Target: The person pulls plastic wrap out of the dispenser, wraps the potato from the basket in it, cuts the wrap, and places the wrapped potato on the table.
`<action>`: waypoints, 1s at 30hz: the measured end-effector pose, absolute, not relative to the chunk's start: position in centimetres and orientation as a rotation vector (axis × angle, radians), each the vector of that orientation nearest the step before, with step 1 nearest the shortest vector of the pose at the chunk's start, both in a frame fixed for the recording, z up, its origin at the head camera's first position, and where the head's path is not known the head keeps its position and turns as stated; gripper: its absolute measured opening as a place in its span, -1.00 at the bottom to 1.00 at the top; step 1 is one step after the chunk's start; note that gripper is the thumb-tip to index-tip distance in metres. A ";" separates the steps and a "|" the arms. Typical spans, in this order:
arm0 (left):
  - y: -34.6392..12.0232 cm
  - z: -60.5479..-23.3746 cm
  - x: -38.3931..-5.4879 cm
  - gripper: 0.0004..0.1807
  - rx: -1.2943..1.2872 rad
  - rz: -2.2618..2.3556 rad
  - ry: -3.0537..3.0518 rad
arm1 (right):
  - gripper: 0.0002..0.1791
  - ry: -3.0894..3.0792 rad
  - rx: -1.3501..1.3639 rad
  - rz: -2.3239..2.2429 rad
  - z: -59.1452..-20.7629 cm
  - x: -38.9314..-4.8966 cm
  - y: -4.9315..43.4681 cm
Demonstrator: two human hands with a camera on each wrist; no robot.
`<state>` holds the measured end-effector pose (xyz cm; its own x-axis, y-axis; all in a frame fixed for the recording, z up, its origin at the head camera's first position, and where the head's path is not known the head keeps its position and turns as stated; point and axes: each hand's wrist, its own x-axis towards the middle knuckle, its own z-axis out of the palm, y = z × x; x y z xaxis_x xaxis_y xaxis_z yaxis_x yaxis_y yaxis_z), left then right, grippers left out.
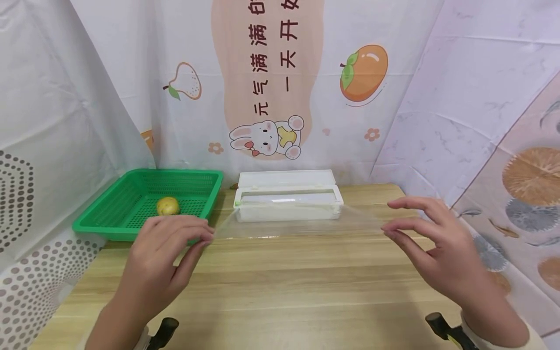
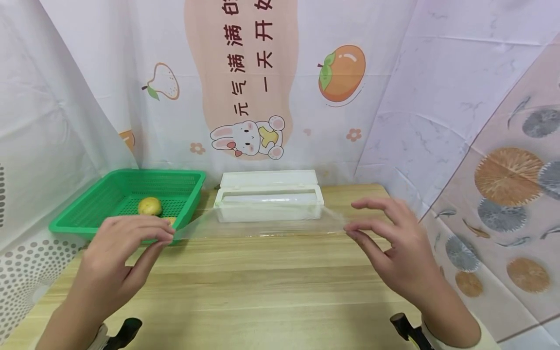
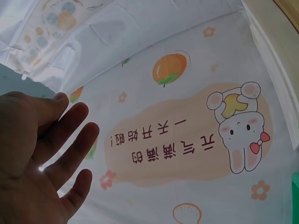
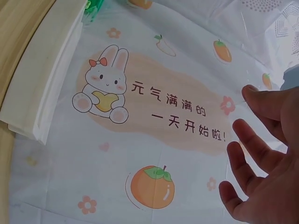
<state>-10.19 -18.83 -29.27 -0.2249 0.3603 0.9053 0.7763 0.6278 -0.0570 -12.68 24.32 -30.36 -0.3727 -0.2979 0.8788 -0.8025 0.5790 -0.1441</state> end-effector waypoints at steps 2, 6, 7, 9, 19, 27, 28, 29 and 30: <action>-19.0 -29.7 -9.8 -0.61 -0.929 -0.513 -1.844 | -0.59 -1.925 0.914 0.731 -30.7 -12.3 24.2; -19.2 -30.7 -9.3 -0.65 -0.993 -0.521 -1.836 | -0.62 -1.937 0.965 0.769 -31.4 -11.5 24.2; -19.2 -30.9 -9.2 -0.66 -1.015 -0.523 -1.831 | -0.64 -1.942 0.978 0.785 -31.6 -11.2 24.1; -19.3 -31.2 -9.1 -0.69 -1.062 -0.530 -1.821 | -0.69 -1.957 1.001 0.814 -32.0 -10.7 24.1; -20.0 -34.4 -8.8 -0.77 -1.234 -0.564 -1.960 | -0.75 -2.128 1.044 0.783 -35.4 -9.6 25.2; -20.6 -38.1 -9.6 -0.80 -1.267 -0.583 -2.135 | -0.50 -2.350 1.049 0.763 -39.0 -10.2 25.7; -20.6 -38.6 -9.7 -0.82 -1.267 -0.582 -2.162 | -0.48 -2.376 1.051 0.760 -39.3 -10.3 25.6; -20.6 -39.0 -9.9 -0.84 -1.266 -0.580 -2.192 | -0.49 -2.401 1.053 0.759 -39.7 -10.4 25.5; -20.6 -39.5 -10.0 -0.87 -1.264 -0.579 -2.231 | -0.49 -2.428 1.051 0.757 -40.0 -10.5 25.4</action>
